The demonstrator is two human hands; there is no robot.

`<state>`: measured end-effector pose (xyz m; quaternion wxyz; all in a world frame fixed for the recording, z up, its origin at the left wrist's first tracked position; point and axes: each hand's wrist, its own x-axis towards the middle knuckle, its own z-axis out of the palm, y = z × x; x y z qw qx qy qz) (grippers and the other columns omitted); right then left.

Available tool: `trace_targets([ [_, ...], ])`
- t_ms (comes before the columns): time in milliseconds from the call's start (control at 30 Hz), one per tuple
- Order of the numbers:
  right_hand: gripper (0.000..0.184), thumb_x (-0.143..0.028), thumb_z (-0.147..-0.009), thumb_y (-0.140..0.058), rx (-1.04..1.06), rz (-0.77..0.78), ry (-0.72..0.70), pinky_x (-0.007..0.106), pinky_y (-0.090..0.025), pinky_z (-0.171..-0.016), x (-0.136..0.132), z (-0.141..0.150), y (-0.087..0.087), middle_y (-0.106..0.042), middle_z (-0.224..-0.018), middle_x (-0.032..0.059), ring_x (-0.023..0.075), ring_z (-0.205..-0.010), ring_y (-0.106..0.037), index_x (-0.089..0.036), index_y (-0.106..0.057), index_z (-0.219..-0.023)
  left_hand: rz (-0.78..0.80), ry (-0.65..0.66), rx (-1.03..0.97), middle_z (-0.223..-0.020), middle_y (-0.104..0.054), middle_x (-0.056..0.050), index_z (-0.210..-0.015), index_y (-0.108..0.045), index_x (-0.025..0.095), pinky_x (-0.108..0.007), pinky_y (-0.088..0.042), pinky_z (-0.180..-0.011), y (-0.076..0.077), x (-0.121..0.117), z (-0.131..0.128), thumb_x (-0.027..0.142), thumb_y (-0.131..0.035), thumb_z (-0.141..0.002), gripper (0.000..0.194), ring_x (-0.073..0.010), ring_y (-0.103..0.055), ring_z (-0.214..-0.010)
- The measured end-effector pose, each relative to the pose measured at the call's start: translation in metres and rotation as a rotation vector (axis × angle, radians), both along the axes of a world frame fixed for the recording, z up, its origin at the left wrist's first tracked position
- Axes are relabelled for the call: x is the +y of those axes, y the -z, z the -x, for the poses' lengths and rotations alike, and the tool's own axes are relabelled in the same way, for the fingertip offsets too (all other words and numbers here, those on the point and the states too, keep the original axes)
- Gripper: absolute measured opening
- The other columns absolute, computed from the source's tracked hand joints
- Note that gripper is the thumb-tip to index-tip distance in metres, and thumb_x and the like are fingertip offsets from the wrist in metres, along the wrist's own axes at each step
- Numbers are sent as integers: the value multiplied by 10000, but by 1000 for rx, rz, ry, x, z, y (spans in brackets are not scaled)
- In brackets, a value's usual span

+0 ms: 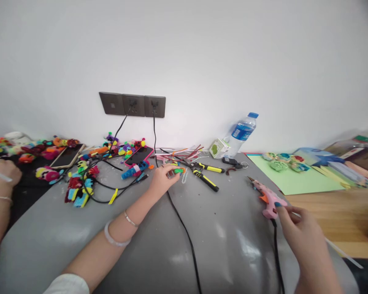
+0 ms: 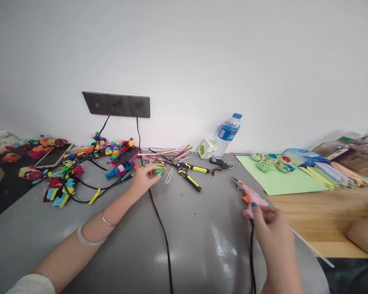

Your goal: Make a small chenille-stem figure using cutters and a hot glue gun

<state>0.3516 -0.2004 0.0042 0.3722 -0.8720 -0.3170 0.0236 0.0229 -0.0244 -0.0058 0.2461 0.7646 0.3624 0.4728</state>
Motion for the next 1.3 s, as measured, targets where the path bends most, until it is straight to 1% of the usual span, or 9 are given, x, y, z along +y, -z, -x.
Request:
trace_targets([
  [167,315,-516,-679,-567,119,-134,-135,336,-407,-571,12,42,-35,-635,-599,47,260,-604,-597,-216,-593,-774,10,-18,14,-822,-725,-15,-928,-735,176,-201,-456,-600,-1,1,1,78,-641,-740,231,-103,-588,-654],
  [300,424,-550,-897,-418,-22,-494,-209,299,-319,-529,26,63,-43,-510,-587,7,171,-517,-452,-209,-580,-702,3,-13,17,-817,-723,-12,-925,-736,180,-197,-449,-587,-1,1,1,81,-636,-747,227,-97,-577,-637],
  [433,506,-495,-990,-296,-188,-704,-489,294,-360,-597,49,74,-49,-513,-647,21,169,-620,-490,-199,-537,-657,-15,14,7,-839,-730,-19,-924,-737,175,-191,-447,-575,-2,0,0,79,-636,-754,220,-90,-572,-623],
  [600,375,-429,-962,-395,-126,-458,-721,290,-426,-662,99,72,-49,-613,-699,33,182,-680,-572,-199,-606,-755,-13,9,17,-851,-736,-19,-926,-737,187,-198,-456,-584,-3,-1,0,72,-638,-756,228,-106,-605,-663],
  [700,299,-371,-910,-443,-147,-124,-963,276,-391,-601,129,70,-31,-627,-672,29,171,-624,-549,-191,-591,-722,-32,12,9,-870,-738,-28,-911,-732,182,-207,-473,-599,-3,-1,-1,67,-643,-749,218,-116,-625,-687],
  [833,237,-399,-828,-546,-160,184,-1049,256,-361,-563,153,75,-3,-622,-655,10,155,-594,-527,-195,-571,-710,-39,11,15,-871,-735,-33,-922,-723,178,-237,-505,-648,-3,-2,-1,61,-641,-743,230,-134,-645,-718],
  [967,192,-351,-727,-668,-198,316,-982,251,-357,-562,162,80,6,-645,-691,17,162,-611,-547,-201,-555,-766,-23,15,25,-896,-739,-49,-926,-724,176,-250,-517,-655,-3,-3,-1,82,-649,-753,211,-148,-660,-746],
  [1133,133,-290,-736,-628,-224,359,-1027,261,-358,-576,170,80,-4,-657,-691,40,178,-641,-573,-204,-542,-683,-3,20,25,-920,-747,-57,-922,-732,176,-227,-502,-613,-4,-4,-2,106,-653,-761,193,-146,-664,-758],
  [1300,148,-346,-799,-519,100,375,-1088,251,-366,-507,173,73,-9,-616,-583,-5,136,-479,-509,-200,-526,-773,4,28,25,-920,-745,-62,-922,-729,173,-218,-495,-595,-5,-5,-3,105,-643,-762,194,-142,-663,-746],
])
